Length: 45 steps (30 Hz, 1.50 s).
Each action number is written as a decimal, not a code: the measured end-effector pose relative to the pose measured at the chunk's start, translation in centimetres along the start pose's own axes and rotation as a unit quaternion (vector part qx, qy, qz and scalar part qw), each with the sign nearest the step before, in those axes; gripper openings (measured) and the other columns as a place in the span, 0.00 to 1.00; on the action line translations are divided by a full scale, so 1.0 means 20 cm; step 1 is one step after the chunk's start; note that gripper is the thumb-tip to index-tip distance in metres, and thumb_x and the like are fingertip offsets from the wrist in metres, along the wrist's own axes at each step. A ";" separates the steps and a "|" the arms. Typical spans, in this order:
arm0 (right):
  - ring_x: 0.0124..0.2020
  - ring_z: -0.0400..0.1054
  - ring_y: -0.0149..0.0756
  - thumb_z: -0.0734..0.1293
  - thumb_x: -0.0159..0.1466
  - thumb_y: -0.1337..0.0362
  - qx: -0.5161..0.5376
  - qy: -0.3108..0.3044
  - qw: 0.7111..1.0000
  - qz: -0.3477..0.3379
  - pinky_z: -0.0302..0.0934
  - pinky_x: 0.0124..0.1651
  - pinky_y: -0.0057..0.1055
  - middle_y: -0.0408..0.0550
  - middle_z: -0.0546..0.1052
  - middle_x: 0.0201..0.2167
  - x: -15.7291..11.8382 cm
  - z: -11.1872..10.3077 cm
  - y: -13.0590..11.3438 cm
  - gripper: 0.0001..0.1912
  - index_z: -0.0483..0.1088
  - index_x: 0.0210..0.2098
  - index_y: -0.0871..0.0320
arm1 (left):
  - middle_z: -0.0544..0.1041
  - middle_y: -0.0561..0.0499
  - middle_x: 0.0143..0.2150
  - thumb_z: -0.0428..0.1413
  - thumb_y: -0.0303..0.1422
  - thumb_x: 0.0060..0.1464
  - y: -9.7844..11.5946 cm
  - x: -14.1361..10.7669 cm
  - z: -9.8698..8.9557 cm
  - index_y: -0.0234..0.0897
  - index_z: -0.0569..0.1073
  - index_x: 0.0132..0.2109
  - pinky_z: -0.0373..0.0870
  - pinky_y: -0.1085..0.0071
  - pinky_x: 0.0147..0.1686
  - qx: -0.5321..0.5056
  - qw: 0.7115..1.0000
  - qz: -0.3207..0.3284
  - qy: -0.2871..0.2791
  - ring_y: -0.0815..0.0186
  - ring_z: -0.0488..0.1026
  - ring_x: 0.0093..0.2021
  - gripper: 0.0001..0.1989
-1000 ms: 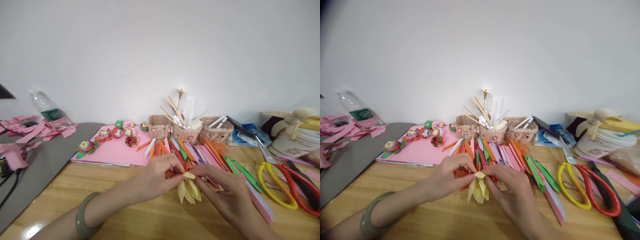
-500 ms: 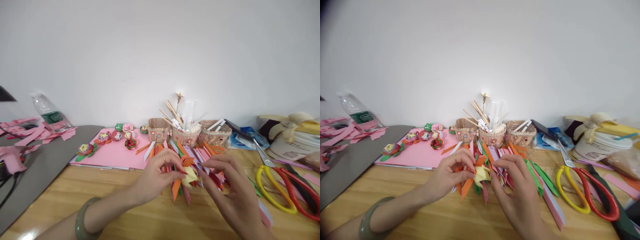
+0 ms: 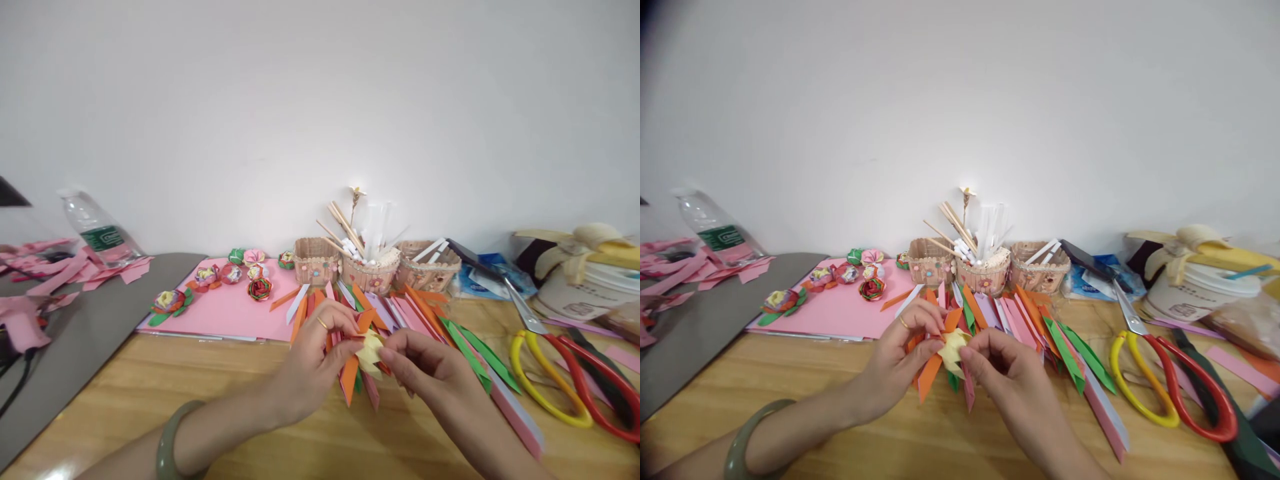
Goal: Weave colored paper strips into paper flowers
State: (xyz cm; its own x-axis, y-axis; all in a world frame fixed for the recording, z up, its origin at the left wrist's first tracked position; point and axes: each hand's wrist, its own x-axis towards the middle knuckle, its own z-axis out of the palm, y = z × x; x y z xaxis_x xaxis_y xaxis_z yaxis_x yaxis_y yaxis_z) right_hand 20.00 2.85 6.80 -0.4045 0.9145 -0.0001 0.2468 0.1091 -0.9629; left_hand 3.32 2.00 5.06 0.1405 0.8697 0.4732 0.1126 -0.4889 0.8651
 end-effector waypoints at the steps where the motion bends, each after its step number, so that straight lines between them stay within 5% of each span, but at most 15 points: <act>1: 0.19 0.53 0.27 0.62 0.58 0.53 -0.002 0.000 1.000 0.002 0.48 0.22 0.24 0.38 0.64 0.15 0.00 0.00 -0.01 0.16 0.63 0.21 0.57 | 0.64 0.51 0.34 0.49 0.29 0.56 0.00 0.00 0.01 0.38 0.63 0.34 0.62 0.70 0.39 0.000 1.000 -0.006 0.004 0.67 0.64 0.38 0.02; 28: 0.12 0.46 0.21 0.66 0.51 0.55 0.090 0.028 0.991 0.099 0.40 0.15 0.21 0.33 0.56 0.10 0.03 0.00 -0.02 0.16 0.62 0.16 0.59 | 0.67 0.50 0.34 0.50 0.34 0.55 -0.03 -0.02 0.01 0.37 0.64 0.34 0.62 0.73 0.34 -0.059 0.998 -0.025 0.004 0.69 0.65 0.34 0.05; 31: 0.14 0.51 0.24 0.65 0.53 0.57 0.016 0.076 0.996 0.037 0.46 0.17 0.22 0.36 0.60 0.13 0.03 -0.01 -0.01 0.14 0.63 0.18 0.58 | 0.67 0.51 0.33 0.53 0.32 0.53 -0.02 0.00 -0.01 0.36 0.65 0.33 0.63 0.74 0.32 -0.053 0.998 -0.044 0.001 0.70 0.66 0.32 0.05; 35: 0.20 0.59 0.29 0.63 0.57 0.63 -0.144 0.169 0.962 -0.158 0.54 0.22 0.25 0.40 0.67 0.20 0.00 -0.01 0.00 0.05 0.66 0.26 0.56 | 0.70 0.50 0.33 0.54 0.29 0.51 -0.02 0.01 -0.02 0.35 0.69 0.33 0.65 0.74 0.34 0.031 0.999 -0.006 0.019 0.69 0.68 0.34 0.01; 39: 0.24 0.64 0.31 0.62 0.59 0.70 -0.235 0.120 0.910 -0.319 0.60 0.25 0.26 0.43 0.68 0.22 -0.02 0.01 0.01 0.06 0.68 0.27 0.56 | 0.74 0.50 0.31 0.53 0.28 0.53 0.00 0.00 -0.02 0.35 0.72 0.34 0.66 0.73 0.36 0.082 0.995 0.052 0.007 0.69 0.70 0.33 0.04; 45: 0.25 0.64 0.31 0.62 0.60 0.73 -0.314 0.099 0.846 -0.420 0.60 0.25 0.26 0.46 0.69 0.26 -0.01 0.03 0.05 0.08 0.70 0.36 0.58 | 0.75 0.48 0.33 0.51 0.29 0.54 0.03 -0.02 0.00 0.35 0.75 0.36 0.68 0.74 0.35 0.076 0.996 0.043 -0.001 0.69 0.71 0.34 0.07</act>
State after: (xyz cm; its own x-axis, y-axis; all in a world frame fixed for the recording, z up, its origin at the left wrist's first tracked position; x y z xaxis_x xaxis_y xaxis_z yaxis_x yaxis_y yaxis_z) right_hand 19.88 2.51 5.75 -0.5287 0.4531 0.7178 0.3907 0.8806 -0.2681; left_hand 3.33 1.39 5.39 0.1572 0.8243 0.5439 0.2469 -0.5660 0.7865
